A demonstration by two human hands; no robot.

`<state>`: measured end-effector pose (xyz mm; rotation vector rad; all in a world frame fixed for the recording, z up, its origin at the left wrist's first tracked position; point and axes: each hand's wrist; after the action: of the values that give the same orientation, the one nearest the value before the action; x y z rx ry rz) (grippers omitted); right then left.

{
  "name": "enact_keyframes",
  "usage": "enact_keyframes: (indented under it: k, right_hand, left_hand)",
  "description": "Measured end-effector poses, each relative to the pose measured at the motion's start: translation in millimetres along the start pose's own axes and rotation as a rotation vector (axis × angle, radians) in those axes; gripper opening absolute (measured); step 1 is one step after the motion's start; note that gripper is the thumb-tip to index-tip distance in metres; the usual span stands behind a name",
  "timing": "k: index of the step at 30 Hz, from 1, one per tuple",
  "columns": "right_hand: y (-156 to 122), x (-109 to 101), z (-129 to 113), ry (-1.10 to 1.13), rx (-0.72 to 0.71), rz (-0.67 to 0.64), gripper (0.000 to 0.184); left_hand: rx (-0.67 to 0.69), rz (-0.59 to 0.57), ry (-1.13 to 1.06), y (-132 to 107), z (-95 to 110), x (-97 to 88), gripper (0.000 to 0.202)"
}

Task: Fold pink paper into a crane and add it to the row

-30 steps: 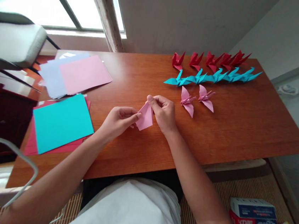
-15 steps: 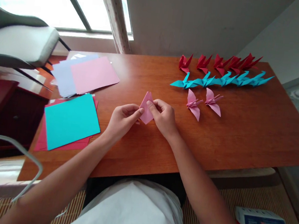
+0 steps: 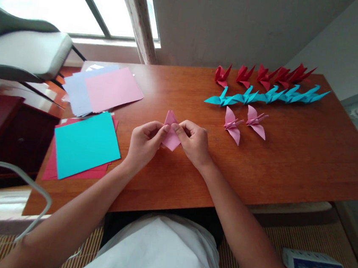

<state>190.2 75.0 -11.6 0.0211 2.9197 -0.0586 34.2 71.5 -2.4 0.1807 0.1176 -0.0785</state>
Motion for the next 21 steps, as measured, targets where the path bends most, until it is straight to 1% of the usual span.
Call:
enact_keyframes:
  k: [2, 4, 9, 11, 13, 16, 21]
  right_hand:
    - [0.0, 0.1, 0.1, -0.002, -0.01, 0.013, 0.05]
    - [-0.2, 1.0, -0.2, 0.033, 0.01, 0.005, 0.049]
    - [0.2, 3.9, -0.9, 0.202, 0.116, -0.114, 0.045]
    - [0.4, 3.2, -1.5, 0.213, 0.109, -0.121, 0.044]
    - [0.1, 1.7, -3.0, 0.189, 0.094, -0.138, 0.043]
    - [-1.1, 0.4, -6.0, 0.173, 0.115, -0.244, 0.043]
    - [-1.9, 4.8, -7.6, 0.289, 0.221, -0.35, 0.047]
  left_hand:
    - [-0.01, -0.016, -0.015, 0.3, -0.1, 0.2, 0.043]
    - [0.006, -0.005, -0.004, 0.8, 0.1, -0.2, 0.043]
    - [0.032, 0.049, 0.024, 1.0, -0.6, -2.1, 0.043]
    - [0.017, 0.041, -0.011, 1.3, -1.3, -2.4, 0.043]
    - [0.003, 0.006, -0.082, 2.2, -1.7, -2.8, 0.042]
    - [0.032, -0.03, -0.131, 4.3, -1.7, -4.3, 0.042]
    - [0.104, 0.049, -0.053, 4.9, -1.2, -7.2, 0.046]
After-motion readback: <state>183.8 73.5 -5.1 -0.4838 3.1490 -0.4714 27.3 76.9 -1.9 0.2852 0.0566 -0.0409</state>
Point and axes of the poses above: each hand's wrist, its own y-axis towards the middle knuckle, its own x-axis out of the palm, z = x × y, and after that the axes turned 9 degrees about x, right-handed
